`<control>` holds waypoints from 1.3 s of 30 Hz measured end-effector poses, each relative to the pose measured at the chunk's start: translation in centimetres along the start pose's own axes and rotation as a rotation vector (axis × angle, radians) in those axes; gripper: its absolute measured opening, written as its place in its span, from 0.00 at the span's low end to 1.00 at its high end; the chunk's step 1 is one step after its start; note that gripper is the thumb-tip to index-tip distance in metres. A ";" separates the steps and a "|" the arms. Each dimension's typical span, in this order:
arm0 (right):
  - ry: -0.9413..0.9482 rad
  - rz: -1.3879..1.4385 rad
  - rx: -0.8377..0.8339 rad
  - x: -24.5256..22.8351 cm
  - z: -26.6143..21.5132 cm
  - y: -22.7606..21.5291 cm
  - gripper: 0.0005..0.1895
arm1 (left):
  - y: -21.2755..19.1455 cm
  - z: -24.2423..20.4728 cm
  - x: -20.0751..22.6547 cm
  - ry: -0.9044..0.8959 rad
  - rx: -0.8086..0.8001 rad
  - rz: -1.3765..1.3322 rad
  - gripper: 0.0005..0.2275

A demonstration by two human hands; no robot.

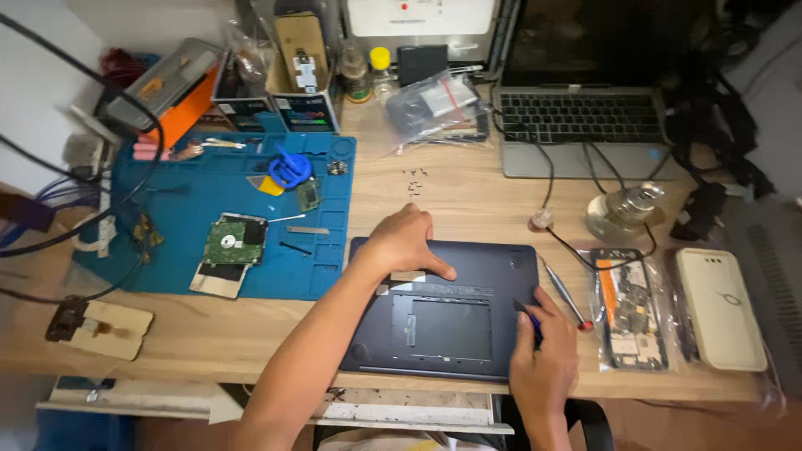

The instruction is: The person removes screws from the back cover of a laptop using a screwdriver. They then pry open the back cover with a plastic tool and lift it off, revealing the internal components. Finally, they use the screwdriver to unscrew components inside the laptop.

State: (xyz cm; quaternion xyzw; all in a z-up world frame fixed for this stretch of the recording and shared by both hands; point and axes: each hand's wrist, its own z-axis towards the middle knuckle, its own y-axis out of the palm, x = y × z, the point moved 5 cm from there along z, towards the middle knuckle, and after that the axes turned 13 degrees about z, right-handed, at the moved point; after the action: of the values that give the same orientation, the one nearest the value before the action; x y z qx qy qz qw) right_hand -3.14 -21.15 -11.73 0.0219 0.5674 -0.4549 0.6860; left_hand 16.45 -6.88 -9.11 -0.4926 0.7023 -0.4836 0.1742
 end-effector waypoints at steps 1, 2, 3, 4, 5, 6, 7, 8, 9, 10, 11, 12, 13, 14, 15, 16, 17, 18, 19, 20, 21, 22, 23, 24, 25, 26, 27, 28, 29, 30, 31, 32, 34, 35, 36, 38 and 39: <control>-0.002 0.003 -0.010 -0.1 0.1 0.1 0.08 | -0.1 -0.2 0.0 -0.009 -0.001 -0.005 0.30; -0.033 0.007 0.003 -0.3 0.1 0.0 0.07 | -0.1 -0.5 0.0 -0.008 -0.021 0.001 0.30; -0.067 0.009 0.017 -0.5 0.2 -0.1 0.07 | -0.1 -0.7 0.1 -0.005 -0.039 0.004 0.31; -0.072 0.011 0.008 -0.4 0.1 0.0 0.07 | 0.0 -0.4 -0.1 -0.012 -0.037 -0.003 0.31; -0.060 0.025 0.011 -0.1 0.1 0.0 0.07 | 0.1 -0.1 0.0 0.030 -0.006 0.036 0.30; -0.047 0.040 0.014 0.1 0.0 0.0 0.07 | 0.3 0.1 0.0 0.073 0.025 0.076 0.29; -0.060 0.047 -0.006 0.2 0.0 0.0 0.07 | 0.4 0.1 -0.1 0.052 0.031 0.063 0.29; -0.108 0.061 0.007 0.0 0.0 -0.2 0.07 | 0.4 0.1 0.0 0.063 0.049 0.067 0.32; -0.154 0.077 0.024 -0.2 -0.1 -0.2 0.07 | 0.4 0.1 0.0 0.075 0.067 0.074 0.35; -0.165 0.086 0.006 -0.3 0.1 -0.3 0.07 | 0.1 -0.4 -0.3 0.055 0.073 0.064 0.35; -0.238 -0.014 0.003 -0.5 0.3 -0.5 0.06 | -0.1 -0.8 -0.2 0.067 0.056 0.041 0.32; -0.312 -0.114 0.001 -0.8 0.4 -0.8 0.06 | -0.3 -1.1 -0.1 0.078 0.040 0.019 0.29; -0.323 -0.112 -0.004 -1.1 1.4 -0.9 0.06 | -0.3 -1.3 -0.4 0.072 0.048 0.011 0.29; -0.419 -0.137 -0.032 -1.8 2.3 -0.8 0.06 | -0.4 -1.5 -0.6 0.077 0.077 0.027 0.27; -0.502 -0.166 -0.058 -2.4 2.7 -0.9 0.09 | -0.3 -1.7 -0.6 0.089 0.094 0.046 0.25; -0.502 -0.169 -0.062 -3.3 4.3 0.0 0.09 | -0.1 -2.0 -0.9 0.089 0.092 0.041 0.25; -0.508 -0.152 -0.177 -4.1 5.9 1.4 0.13 | -0.2 -2.2 -1.2 0.084 0.108 0.068 0.26; -0.512 -0.134 -0.293 -5.0 7.5 2.8 0.17 | -0.4 -2.3 -1.4 0.078 0.124 0.094 0.27; -0.518 -0.135 -0.296 -5.1 9.1 4.2 0.17 | -0.2 -2.9 -1.8 0.076 0.128 0.090 0.27; -0.569 -0.224 -0.303 -5.4 10.4 5.8 0.15 | -0.4 -3.5 -2.0 0.110 0.210 0.076 0.25; -0.620 -0.312 -0.312 -5.7 11.6 7.5 0.13 | -0.5 -4.3 -2.4 0.142 0.289 0.062 0.22; -0.626 -0.312 -0.317 -4.6 12.0 8.5 0.13 | -0.1 -4.7 -2.6 0.137 0.292 0.057 0.22; -0.636 -0.395 -0.331 -3.4 12.5 9.8 0.12 | 0.0 -5.2 -2.8 0.129 0.344 0.060 0.22; -0.646 -0.479 -0.344 -2.2 13.1 11.0 0.12 | 0.0 -5.6 -3.1 0.121 0.397 0.063 0.23; -0.651 -0.477 -0.350 -2.7 12.8 10.9 0.12 | 0.5 -5.7 -3.7 0.114 0.397 0.059 0.23; -0.677 -0.541 -0.332 -3.2 12.5 10.8 0.13 | 0.7 -5.8 -4.3 0.107 0.461 0.037 0.23; -0.699 -0.606 -0.316 -3.5 12.2 10.5 0.16 | 1.1 -6.0 -4.7 0.101 0.520 0.013 0.23; -0.701 -0.606 -0.326 -3.8 11.7 10.6 0.16 | 1.6 -5.8 -4.9 0.095 0.516 0.006 0.23; -0.652 -0.554 -0.386 -4.0 11.4 10.9 0.11 | 1.6 -5.8 -5.0 0.111 0.605 -0.002 0.23; -0.603 -0.502 -0.445 -4.1 11.0 11.1 0.09 | 1.6 -5.8 -5.1 0.127 0.693 -0.011 0.24; -0.598 -0.504 -0.450 -4.6 10.6 11.4 0.09 | 1.9 -5.4 -5.1 0.128 0.686 -0.014 0.24; -0.508 -0.437 -0.550 -4.6 10.1 11.9 0.13 | 1.9 -5.2 -5.1 0.126 0.753 0.003 0.24; -0.406 -0.369 -0.643 -4.7 9.4 12.4 0.17 | 1.8 -5.1 -4.8 0.132 0.815 0.023 0.23; -0.406 -0.386 -0.626 -4.8 9.4 12.5 0.17 | 1.6 -5.2 -4.8 0.133 0.797 0.002 0.22; -0.405 -0.403 -0.609 -5.0 9.4 12.6 0.18 | 1.3 -5.3 -4.7 0.134 0.779 -0.018 0.20; -0.367 -0.428 -0.650 -4.2 9.6 13.2 0.19 | 1.6 -4.6 -4.8 0.127 0.795 -0.032 0.21; -0.324 -0.455 -0.689 -3.6 9.6 13.6 0.21 | 1.7 -4.4 -4.9 0.124 0.809 -0.048 0.21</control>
State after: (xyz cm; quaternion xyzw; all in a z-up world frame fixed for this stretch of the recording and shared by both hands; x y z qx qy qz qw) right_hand 13.14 -16.25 -12.03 -0.4048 0.5616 -0.3763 0.6158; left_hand 14.57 -0.37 -9.60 -0.3706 0.4529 -0.7534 0.3000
